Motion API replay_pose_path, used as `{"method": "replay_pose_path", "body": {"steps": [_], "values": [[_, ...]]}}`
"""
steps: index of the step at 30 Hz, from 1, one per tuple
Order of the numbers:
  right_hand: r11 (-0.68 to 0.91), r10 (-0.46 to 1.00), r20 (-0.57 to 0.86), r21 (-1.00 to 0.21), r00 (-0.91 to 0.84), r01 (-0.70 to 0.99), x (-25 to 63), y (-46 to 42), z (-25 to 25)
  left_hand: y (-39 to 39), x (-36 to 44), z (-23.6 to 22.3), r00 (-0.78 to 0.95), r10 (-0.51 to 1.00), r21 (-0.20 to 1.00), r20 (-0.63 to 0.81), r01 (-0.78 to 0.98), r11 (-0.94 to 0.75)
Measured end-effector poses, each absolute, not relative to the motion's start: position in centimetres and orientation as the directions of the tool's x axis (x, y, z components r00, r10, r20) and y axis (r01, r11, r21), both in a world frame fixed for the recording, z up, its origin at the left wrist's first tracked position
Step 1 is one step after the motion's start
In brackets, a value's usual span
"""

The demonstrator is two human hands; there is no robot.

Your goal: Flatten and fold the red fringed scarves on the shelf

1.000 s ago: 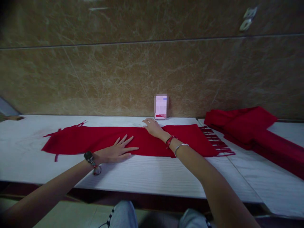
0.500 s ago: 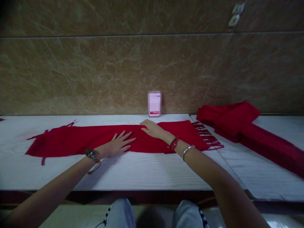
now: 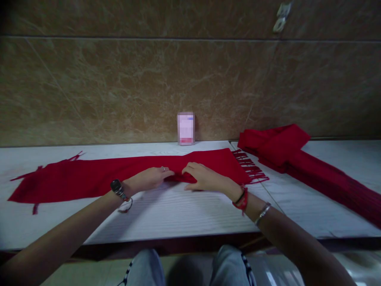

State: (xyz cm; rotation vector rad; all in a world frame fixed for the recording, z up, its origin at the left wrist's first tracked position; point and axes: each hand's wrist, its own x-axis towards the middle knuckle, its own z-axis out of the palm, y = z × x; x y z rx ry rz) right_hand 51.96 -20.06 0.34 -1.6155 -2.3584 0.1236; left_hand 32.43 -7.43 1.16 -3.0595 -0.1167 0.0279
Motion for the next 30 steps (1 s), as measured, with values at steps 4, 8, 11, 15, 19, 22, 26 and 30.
{"method": "replay_pose_path", "body": {"steps": [4,8,11,15,19,22,26,30], "values": [[0.192,0.956,0.241,-0.089,-0.166,0.977,51.1,-21.9,-1.0,-6.5,32.6,1.3,0.998,0.065,0.017,0.014,0.065,-0.998],[0.056,0.964,0.264,-0.043,-0.042,0.998,50.8,-21.3,-2.3,-7.5,32.6,1.2,0.994,0.106,-0.045,0.001,0.106,-0.993],[0.084,0.961,0.266,-0.035,-0.072,0.996,51.0,-20.9,-2.5,-8.7,32.8,0.9,0.988,0.155,-0.156,0.03,0.157,-0.975],[0.128,0.943,0.309,-0.003,-0.121,0.992,51.5,-21.2,-2.3,-9.5,32.9,1.2,0.986,0.154,-0.252,0.061,0.165,-0.954],[0.218,0.908,0.351,0.069,-0.228,0.974,51.6,-22.1,-2.5,-10.0,32.0,1.3,0.997,0.077,-0.318,-0.009,0.07,-0.946],[0.253,0.889,0.358,0.139,-0.287,0.957,51.5,-23.0,-3.1,-10.5,31.1,0.6,0.999,0.041,-0.336,-0.005,0.037,-0.941],[0.318,0.887,0.298,0.164,-0.354,0.934,51.6,-23.9,-3.2,-11.0,30.2,-0.4,0.996,0.081,-0.313,0.025,0.084,-0.946],[0.401,0.894,0.197,0.047,-0.402,0.915,52.1,-23.4,-1.2,-11.0,30.1,-0.4,0.994,0.106,-0.318,-0.026,0.092,-0.943]]}}
